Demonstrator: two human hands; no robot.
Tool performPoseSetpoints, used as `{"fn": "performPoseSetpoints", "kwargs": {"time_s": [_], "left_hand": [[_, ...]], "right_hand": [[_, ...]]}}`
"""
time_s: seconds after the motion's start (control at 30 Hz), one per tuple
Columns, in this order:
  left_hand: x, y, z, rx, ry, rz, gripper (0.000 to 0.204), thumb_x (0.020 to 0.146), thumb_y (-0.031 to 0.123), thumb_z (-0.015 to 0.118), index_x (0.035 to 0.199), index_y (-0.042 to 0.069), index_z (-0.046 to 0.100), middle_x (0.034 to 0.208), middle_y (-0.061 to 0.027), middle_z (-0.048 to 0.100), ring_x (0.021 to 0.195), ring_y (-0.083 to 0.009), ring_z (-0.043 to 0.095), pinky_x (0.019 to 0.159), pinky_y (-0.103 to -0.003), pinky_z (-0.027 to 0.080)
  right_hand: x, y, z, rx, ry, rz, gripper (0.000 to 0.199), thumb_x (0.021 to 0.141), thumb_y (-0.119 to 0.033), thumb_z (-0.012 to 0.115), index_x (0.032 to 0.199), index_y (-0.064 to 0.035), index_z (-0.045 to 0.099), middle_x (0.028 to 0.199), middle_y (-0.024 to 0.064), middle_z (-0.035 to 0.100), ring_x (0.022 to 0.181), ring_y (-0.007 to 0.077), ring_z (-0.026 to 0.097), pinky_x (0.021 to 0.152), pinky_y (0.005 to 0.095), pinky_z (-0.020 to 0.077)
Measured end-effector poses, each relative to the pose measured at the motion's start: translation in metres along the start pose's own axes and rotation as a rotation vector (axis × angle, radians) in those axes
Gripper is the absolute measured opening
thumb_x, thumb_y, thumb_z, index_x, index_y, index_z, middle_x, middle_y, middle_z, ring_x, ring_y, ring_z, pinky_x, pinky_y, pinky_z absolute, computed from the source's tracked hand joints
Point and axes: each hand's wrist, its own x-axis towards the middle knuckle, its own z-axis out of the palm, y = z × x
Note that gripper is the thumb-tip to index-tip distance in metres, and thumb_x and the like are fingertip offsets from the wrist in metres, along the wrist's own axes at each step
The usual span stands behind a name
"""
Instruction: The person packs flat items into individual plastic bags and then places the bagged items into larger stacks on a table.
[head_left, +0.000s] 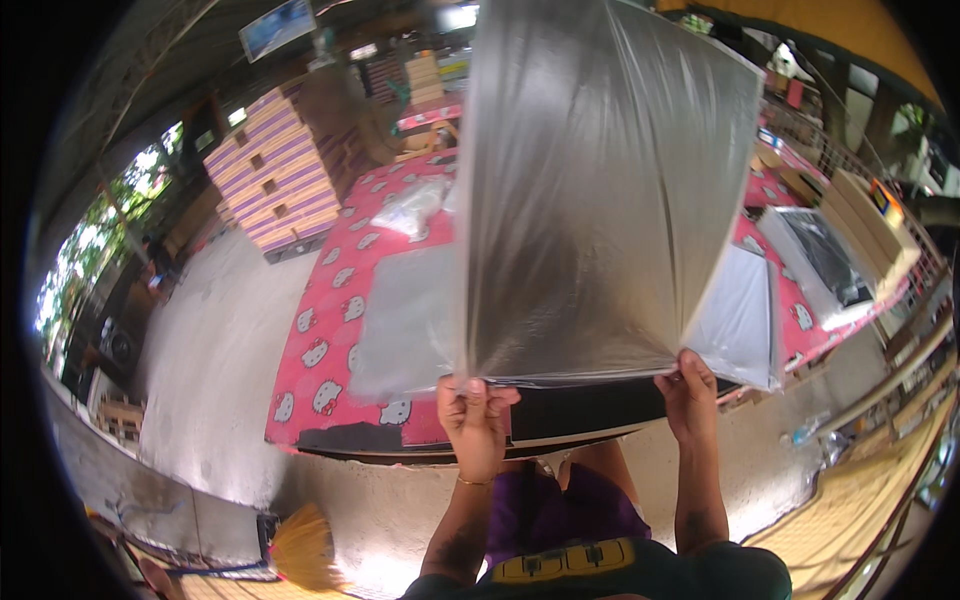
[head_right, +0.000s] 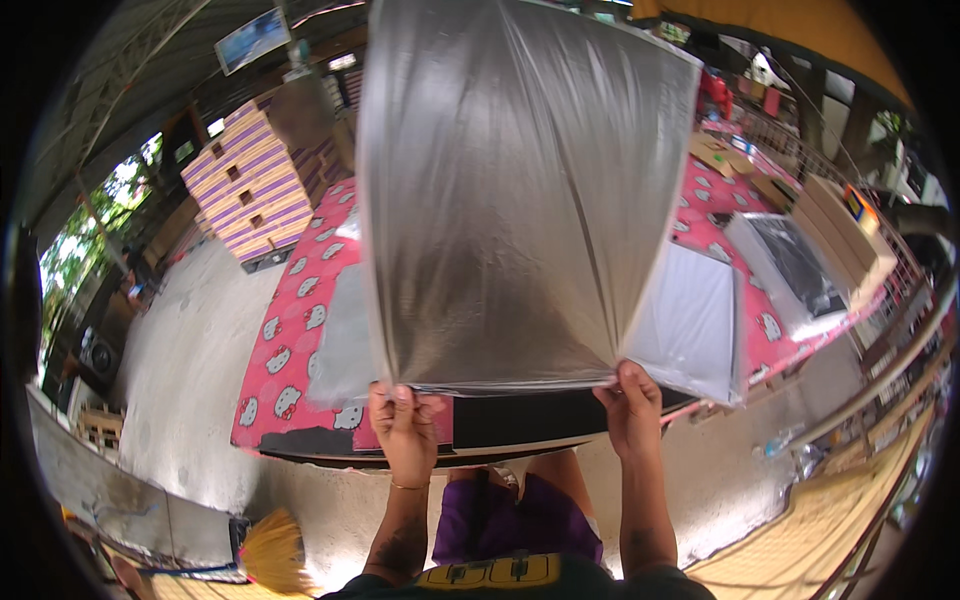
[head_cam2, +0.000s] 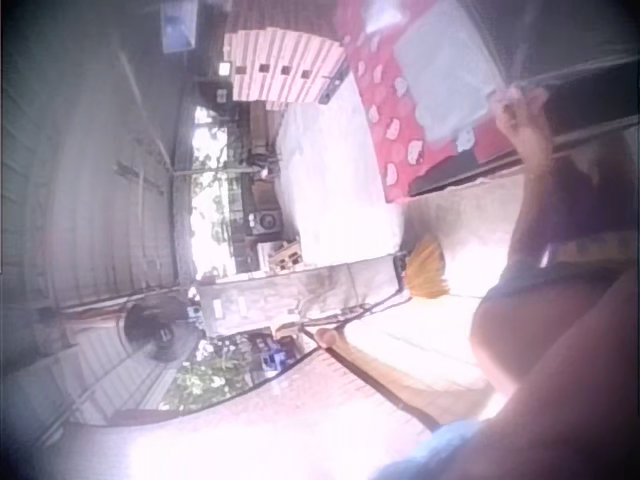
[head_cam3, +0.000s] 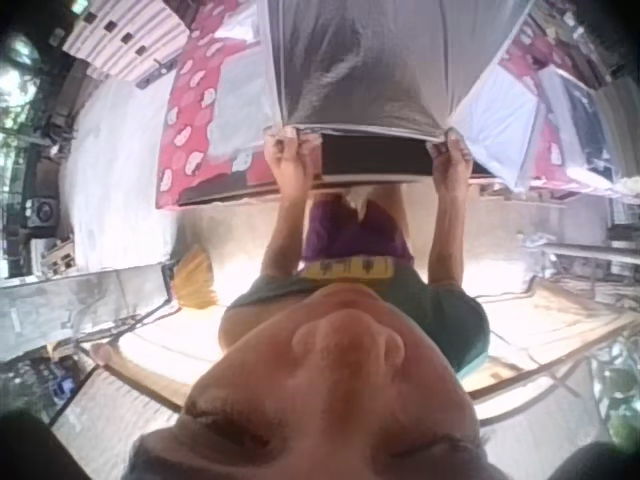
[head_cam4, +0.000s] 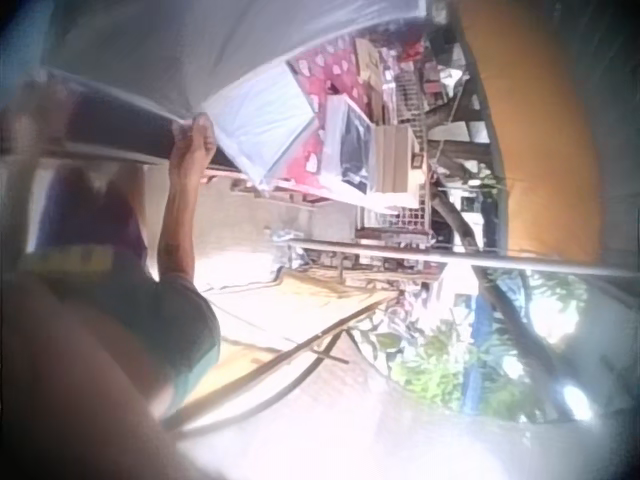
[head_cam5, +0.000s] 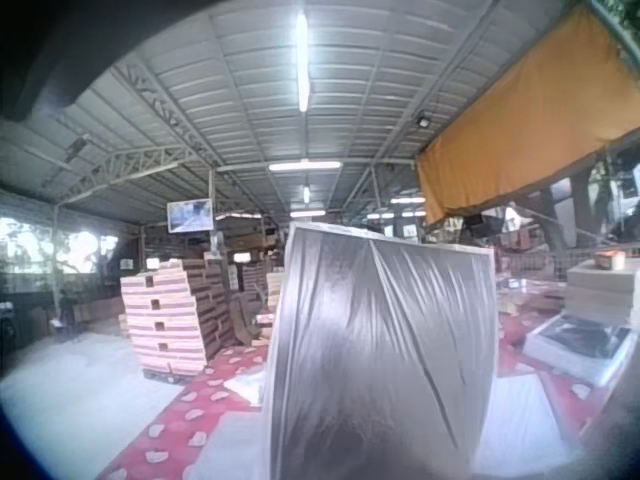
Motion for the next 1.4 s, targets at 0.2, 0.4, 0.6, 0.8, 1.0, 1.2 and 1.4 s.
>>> {"fn": "performPoseSetpoints", "kwargs": {"time_s": [0.2, 0.4, 0.6, 0.8, 1.0, 1.2, 1.4], "left_hand": [[-0.001, -0.009, 0.017, -0.125, -0.054, 0.027, 0.007, 0.099, 0.013, 0.052, 0.100, 0.007, 0.048, 0.084, -0.0055, 0.062, 0.074, -0.0156, 0.068, 0.069, -0.030, 0.061], [-0.016, -0.032, 0.032, -0.065, 0.006, -0.026, 0.008, 0.098, 0.011, 0.052, 0.102, 0.005, 0.049, 0.086, -0.0065, 0.062, 0.078, -0.0185, 0.069, 0.073, -0.032, 0.061], [-0.028, -0.049, 0.038, 0.249, -0.198, -0.237, 0.016, 0.099, 0.014, 0.053, 0.102, -0.003, 0.053, 0.086, -0.0149, 0.068, 0.079, -0.0234, 0.070, 0.075, -0.034, 0.059], [-0.037, -0.062, 0.019, 0.497, -0.358, -0.424, 0.024, 0.099, 0.018, 0.054, 0.101, -0.005, 0.061, 0.087, -0.0152, 0.068, 0.077, -0.0215, 0.069, 0.073, -0.031, 0.058], [-0.028, -0.050, -0.025, 0.572, -0.260, -0.376, 0.024, 0.098, 0.019, 0.055, 0.103, -0.004, 0.063, 0.087, -0.0120, 0.068, 0.078, -0.0203, 0.069, 0.073, -0.031, 0.057], [-0.029, -0.043, -0.041, 0.615, -0.223, -0.336, 0.024, 0.098, 0.020, 0.055, 0.101, -0.003, 0.063, 0.084, -0.0101, 0.067, 0.077, -0.0184, 0.067, 0.074, -0.030, 0.056], [-0.032, -0.040, -0.046, 0.650, -0.255, -0.310, 0.023, 0.098, 0.018, 0.055, 0.101, -0.004, 0.062, 0.085, -0.0100, 0.067, 0.078, -0.0180, 0.066, 0.074, -0.029, 0.055]], "right_hand": [[-0.005, 0.031, -0.009, 0.158, -0.051, 0.225, 0.047, 0.095, -0.048, 0.053, 0.126, -0.0116, 0.054, 0.126, 0.0044, 0.057, 0.118, 0.0200, 0.053, 0.098, 0.0453, 0.0446], [-0.019, 0.012, 0.043, 0.573, -0.279, 0.062, 0.052, 0.096, -0.050, 0.048, 0.128, -0.0091, 0.050, 0.136, 0.0077, 0.051, 0.126, 0.0249, 0.048, 0.100, 0.0459, 0.0420], [0.006, 0.015, 0.017, 0.497, 0.022, -0.057, 0.027, 0.098, -0.015, 0.052, 0.124, -0.0065, 0.047, 0.122, 0.0098, 0.060, 0.109, 0.0224, 0.061, 0.094, 0.0410, 0.0502], [0.038, 0.001, -0.049, 0.515, 0.322, -0.274, 0.021, 0.098, -0.003, 0.048, 0.118, -0.0015, 0.045, 0.112, 0.0090, 0.058, 0.101, 0.0182, 0.060, 0.084, 0.0315, 0.0547], [0.073, -0.035, -0.098, 0.292, 0.515, -0.413, 0.026, 0.099, -0.003, 0.043, 0.124, -0.0108, 0.043, 0.119, 0.0092, 0.052, 0.103, 0.0236, 0.058, 0.084, 0.0440, 0.0531], [0.095, -0.030, -0.135, 0.184, 0.629, -0.314, 0.032, 0.095, -0.007, 0.052, 0.126, -0.0094, 0.041, 0.130, 0.0091, 0.043, 0.123, 0.0267, 0.042, 0.101, 0.0543, 0.0342], [0.059, -0.030, -0.128, -0.250, 0.716, -0.192, 0.023, 0.093, -0.008, 0.059, 0.114, -0.0096, 0.050, 0.099, 0.0044, 0.051, 0.089, 0.0180, 0.052, 0.081, 0.0421, 0.0498]]}}
